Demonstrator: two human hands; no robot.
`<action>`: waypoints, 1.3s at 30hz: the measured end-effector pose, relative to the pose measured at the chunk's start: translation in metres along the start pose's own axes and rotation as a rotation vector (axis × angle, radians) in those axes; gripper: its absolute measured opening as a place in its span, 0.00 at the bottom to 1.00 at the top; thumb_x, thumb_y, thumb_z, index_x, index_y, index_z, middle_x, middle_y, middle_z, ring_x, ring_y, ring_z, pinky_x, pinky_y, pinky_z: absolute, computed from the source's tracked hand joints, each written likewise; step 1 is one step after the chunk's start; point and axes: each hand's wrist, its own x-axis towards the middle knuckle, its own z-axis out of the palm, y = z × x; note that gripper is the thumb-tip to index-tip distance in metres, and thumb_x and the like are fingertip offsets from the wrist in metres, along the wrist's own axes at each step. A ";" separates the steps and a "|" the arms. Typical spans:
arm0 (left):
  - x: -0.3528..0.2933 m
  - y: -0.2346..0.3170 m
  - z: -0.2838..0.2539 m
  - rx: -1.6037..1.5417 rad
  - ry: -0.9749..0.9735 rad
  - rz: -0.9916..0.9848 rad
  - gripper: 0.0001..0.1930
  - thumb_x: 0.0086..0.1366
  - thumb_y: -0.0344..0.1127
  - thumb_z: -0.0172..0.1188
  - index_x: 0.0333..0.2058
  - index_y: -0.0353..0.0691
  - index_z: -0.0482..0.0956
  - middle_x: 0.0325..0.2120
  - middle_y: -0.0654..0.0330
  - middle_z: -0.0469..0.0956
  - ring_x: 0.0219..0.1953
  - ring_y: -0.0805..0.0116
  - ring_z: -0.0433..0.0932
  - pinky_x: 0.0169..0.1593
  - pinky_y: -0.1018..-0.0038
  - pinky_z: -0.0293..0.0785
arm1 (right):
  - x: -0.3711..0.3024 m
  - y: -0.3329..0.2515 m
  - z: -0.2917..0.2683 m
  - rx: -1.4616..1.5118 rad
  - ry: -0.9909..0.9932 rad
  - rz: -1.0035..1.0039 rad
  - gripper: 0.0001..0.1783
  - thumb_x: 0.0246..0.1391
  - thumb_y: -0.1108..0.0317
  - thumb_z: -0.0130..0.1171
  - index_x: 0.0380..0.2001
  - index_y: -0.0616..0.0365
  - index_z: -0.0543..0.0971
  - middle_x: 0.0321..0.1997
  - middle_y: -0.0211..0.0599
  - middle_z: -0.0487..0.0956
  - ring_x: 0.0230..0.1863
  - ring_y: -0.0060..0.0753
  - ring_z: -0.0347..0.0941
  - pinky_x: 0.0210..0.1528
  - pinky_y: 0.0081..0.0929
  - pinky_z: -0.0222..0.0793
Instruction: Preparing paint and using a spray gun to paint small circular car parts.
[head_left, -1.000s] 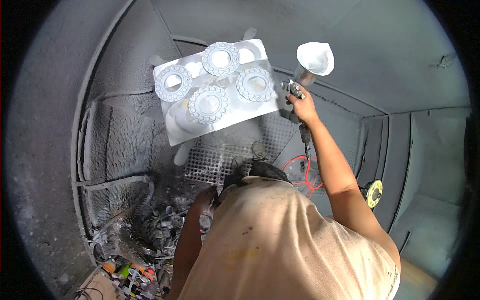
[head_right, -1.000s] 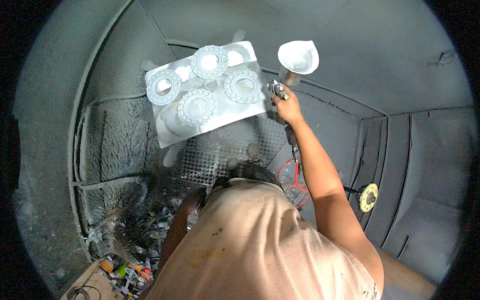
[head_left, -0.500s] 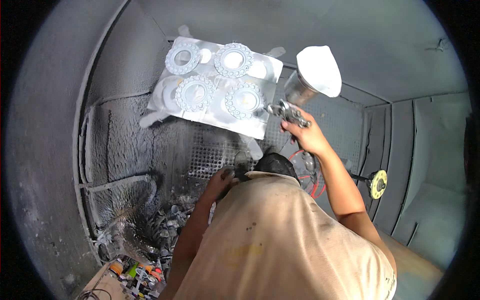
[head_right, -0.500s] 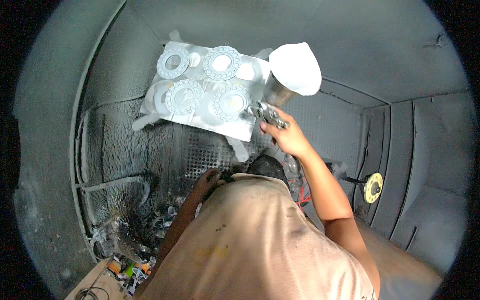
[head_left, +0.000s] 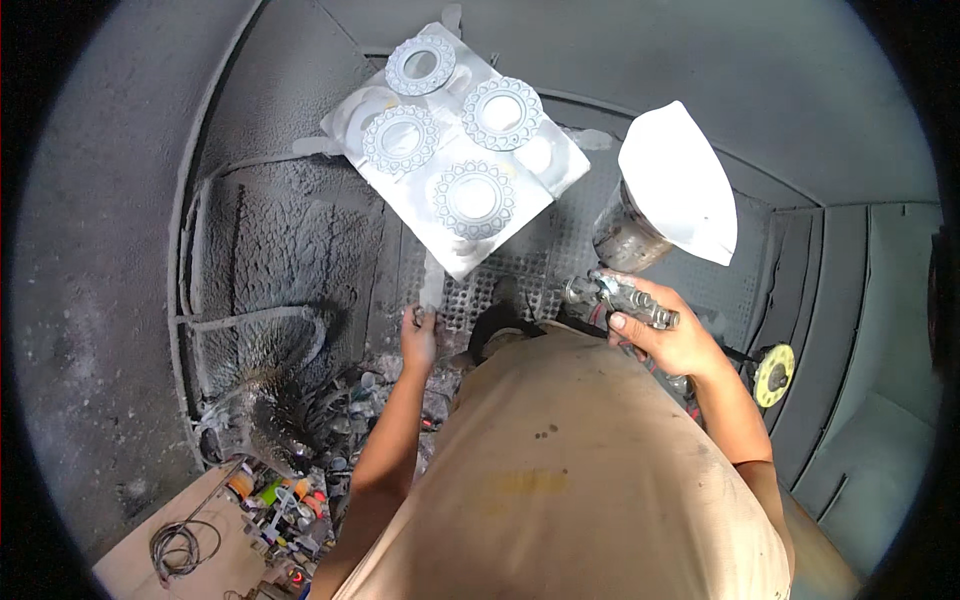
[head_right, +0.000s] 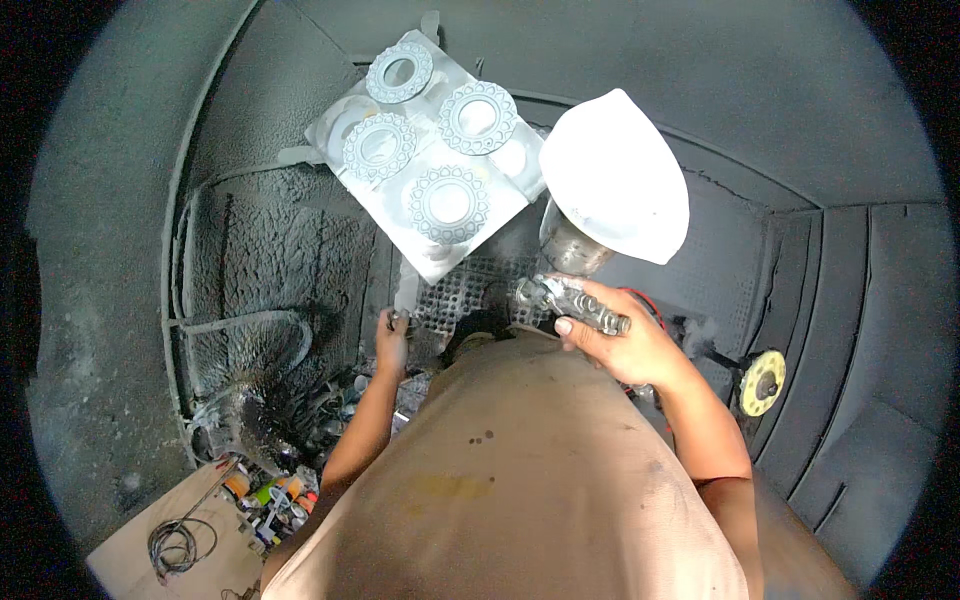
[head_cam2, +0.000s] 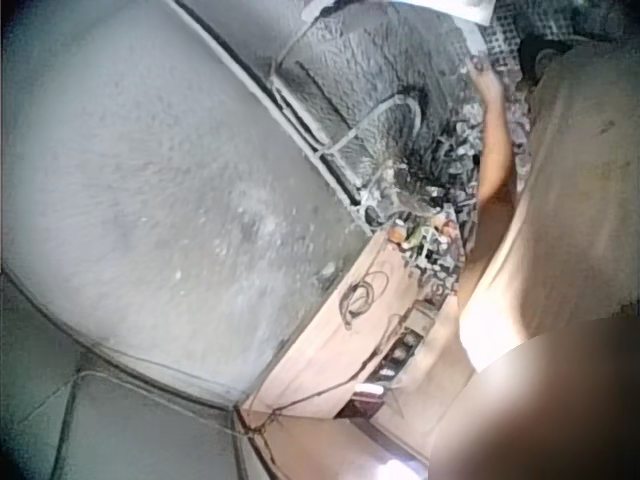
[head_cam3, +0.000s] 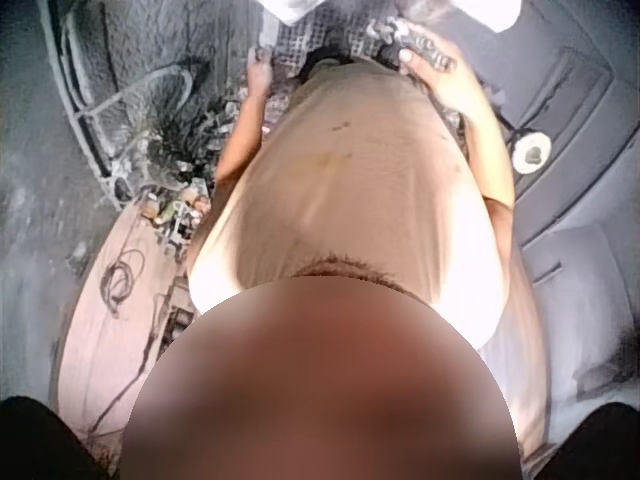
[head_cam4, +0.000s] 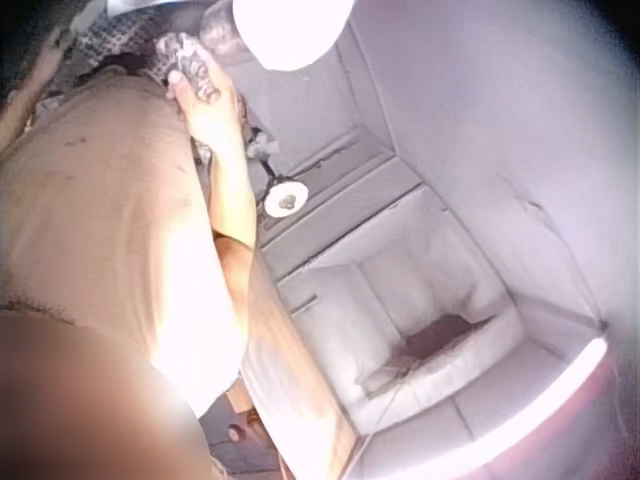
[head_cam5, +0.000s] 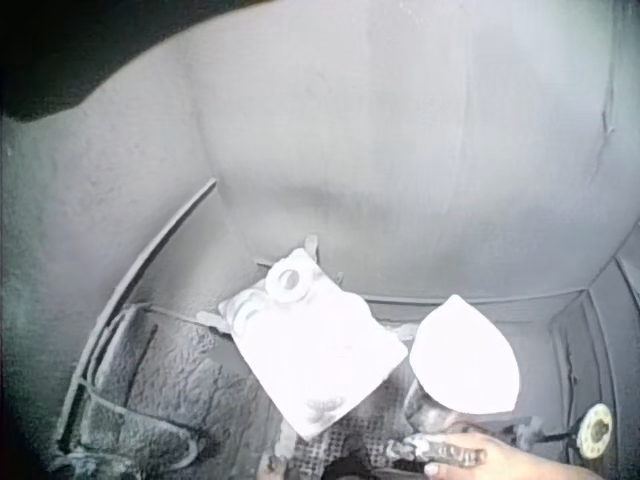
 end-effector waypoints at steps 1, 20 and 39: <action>0.009 -0.012 -0.005 0.081 0.028 0.097 0.13 0.72 0.33 0.56 0.52 0.36 0.75 0.38 0.61 0.78 0.36 0.72 0.74 0.40 0.74 0.71 | 0.000 0.005 -0.003 -0.070 0.033 -0.077 0.26 0.65 0.66 0.62 0.65 0.54 0.74 0.35 0.28 0.81 0.33 0.18 0.76 0.30 0.20 0.73; 0.022 -0.036 0.003 -0.118 0.213 -0.021 0.19 0.73 0.40 0.60 0.55 0.33 0.75 0.34 0.63 0.79 0.30 0.75 0.75 0.32 0.75 0.71 | -0.027 0.011 -0.055 -0.106 0.043 -0.030 0.29 0.63 0.69 0.62 0.67 0.53 0.72 0.34 0.27 0.80 0.29 0.17 0.73 0.28 0.19 0.71; 0.019 -0.041 0.014 -0.149 0.204 -0.048 0.17 0.72 0.40 0.60 0.51 0.33 0.74 0.31 0.62 0.77 0.30 0.73 0.77 0.35 0.73 0.72 | -0.007 0.009 -0.038 -0.171 0.100 -0.161 0.24 0.61 0.73 0.62 0.61 0.61 0.76 0.34 0.29 0.81 0.31 0.19 0.73 0.38 0.21 0.72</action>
